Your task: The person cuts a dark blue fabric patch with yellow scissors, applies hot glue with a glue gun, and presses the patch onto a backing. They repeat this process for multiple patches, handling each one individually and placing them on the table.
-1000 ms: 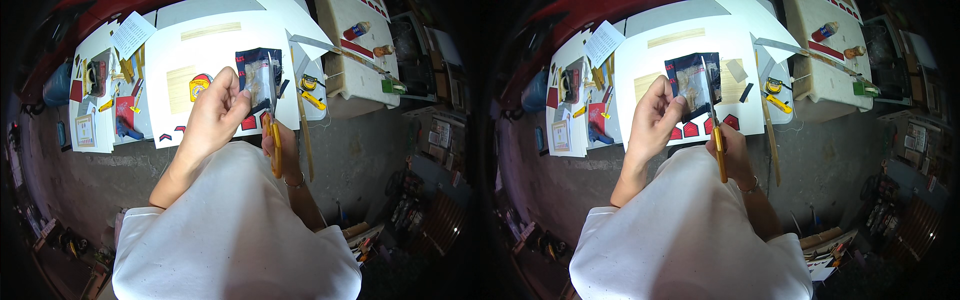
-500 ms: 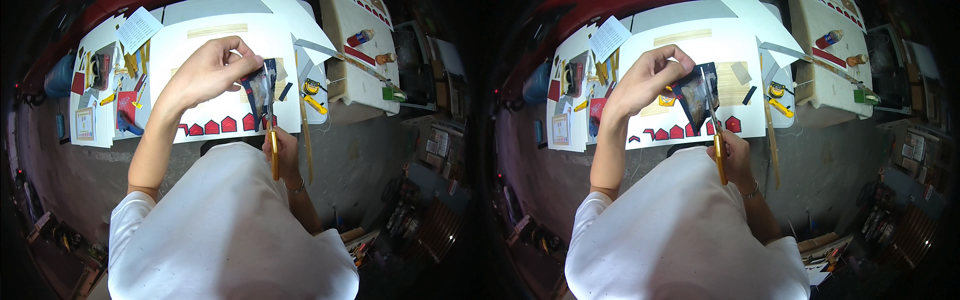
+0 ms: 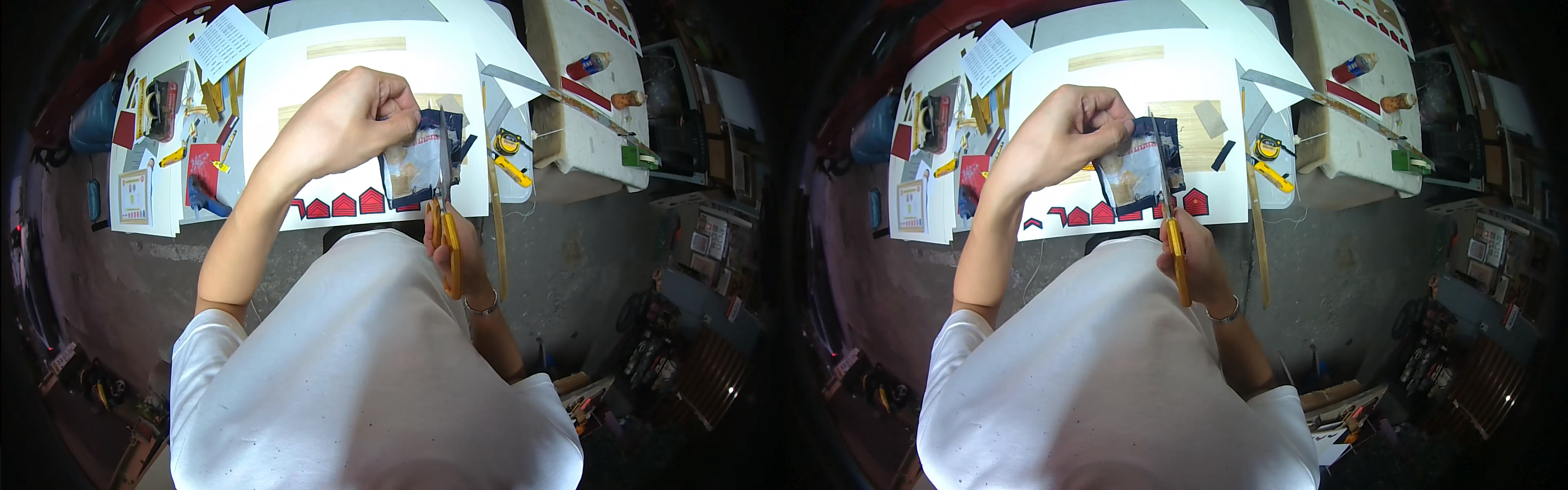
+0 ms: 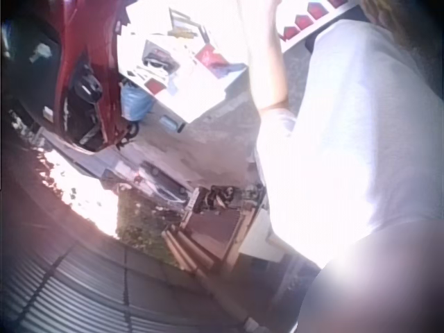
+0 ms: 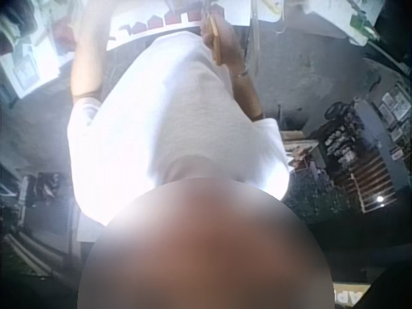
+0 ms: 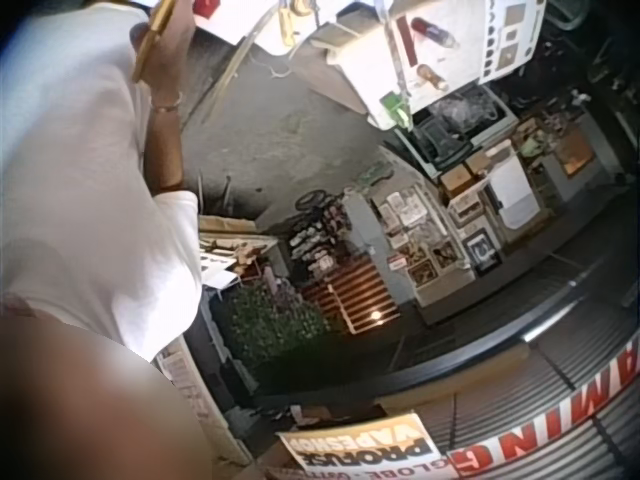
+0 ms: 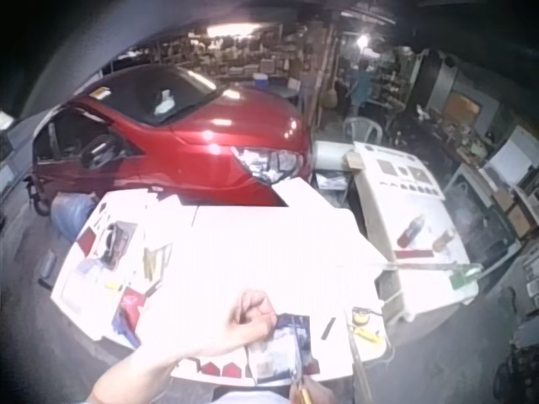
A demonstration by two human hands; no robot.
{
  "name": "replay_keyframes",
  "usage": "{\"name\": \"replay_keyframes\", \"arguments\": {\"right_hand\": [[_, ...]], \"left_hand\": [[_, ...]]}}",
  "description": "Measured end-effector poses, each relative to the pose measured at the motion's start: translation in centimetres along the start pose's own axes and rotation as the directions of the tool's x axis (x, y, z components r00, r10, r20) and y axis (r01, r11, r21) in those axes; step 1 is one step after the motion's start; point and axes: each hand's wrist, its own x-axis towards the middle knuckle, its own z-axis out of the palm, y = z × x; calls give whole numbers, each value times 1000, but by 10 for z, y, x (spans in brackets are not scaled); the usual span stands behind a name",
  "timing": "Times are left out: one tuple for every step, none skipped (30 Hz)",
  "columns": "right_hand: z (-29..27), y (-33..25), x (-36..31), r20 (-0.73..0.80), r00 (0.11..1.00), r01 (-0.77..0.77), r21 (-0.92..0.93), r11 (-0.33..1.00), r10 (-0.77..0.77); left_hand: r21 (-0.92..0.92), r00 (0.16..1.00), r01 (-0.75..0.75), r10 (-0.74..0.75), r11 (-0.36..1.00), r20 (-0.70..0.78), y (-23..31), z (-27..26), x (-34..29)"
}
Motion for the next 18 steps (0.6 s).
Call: {"name": "replay_keyframes", "arguments": {"right_hand": [[3, 1, 1, -18, 1000, 3, -20, 1000, -3], [5, 1, 1, -31, 1000, 2, -44, 999, -3], [7, 2, 1, -44, 999, 5, -48, 999, -7], [9, 2, 0, -53, 999, 4, -57, 998, -7], [10, 3, 0, -62, 998, 3, -66, 998, -8], [12, 3, -1, -75, 997, -31, -36, 999, 28], [13, 3, -2, -88, 994, -64, -5, 998, 64], [13, 4, -2, -91, 991, -95, 12, 995, 96], [14, 4, -1, -94, 992, -82, 31, 996, 85], [14, 4, -1, -89, 993, -69, 38, 997, 72], [13, 4, 0, -89, 994, -59, 52, 997, 63], [13, 5, 2, -99, 995, -25, 27, 999, 27], [12, 6, 4, -110, 994, 4, 10, 1000, -3], [11, 6, 6, -119, 993, 4, 0, 1000, -3], [10, 7, 8, -130, 991, 16, -13, 1000, -18], [8, 8, 9, -138, 990, 2, -20, 1000, -5], [6, 9, 10, -144, 989, -26, -22, 999, 22], [4, 10, 10, -150, 987, -54, -23, 998, 50]], "left_hand": [[5, 1000, -19, 19, 1000, -18, 0, 0, -1], [-1, 1000, -4, 4, 1000, -17, 0, -1, -2], [0, 1000, 3, -3, 1000, -18, -1, -1, -2], [8, 1000, 3, -3, 1000, -26, -2, -2, -2], [-11, 1000, 10, -10, 1000, -22, -2, -2, -3], [-23, 1000, 9, -10, 1000, -25, -3, -3, -2], [-36, 1000, 8, -9, 999, -27, -4, -3, -2], [-27, 1000, 13, -13, 1000, -25, -4, -4, -2], [-17, 1000, 17, -18, 1000, -23, -4, -4, -2], [2, 999, 15, -15, 1000, -28, -4, -4, -1], [-11, 1000, 23, -23, 1000, -2, -4, -3, -1], [-15, 1000, 25, -24, 1000, 17, -4, -1, 0], [-5, 999, 20, -20, 1000, 31, -3, 0, 1], [6, 999, 25, -25, 1000, 30, -3, 2, 3], [31, 999, 23, -24, 999, 28, -3, 5, 6], [62, 1000, -4, 3, 998, 21, -3, 6, 10], [37, 999, 18, -19, 999, 27, -4, 8, 14], [18, 999, 18, -18, 1000, 28, -4, 9, 17]]}}
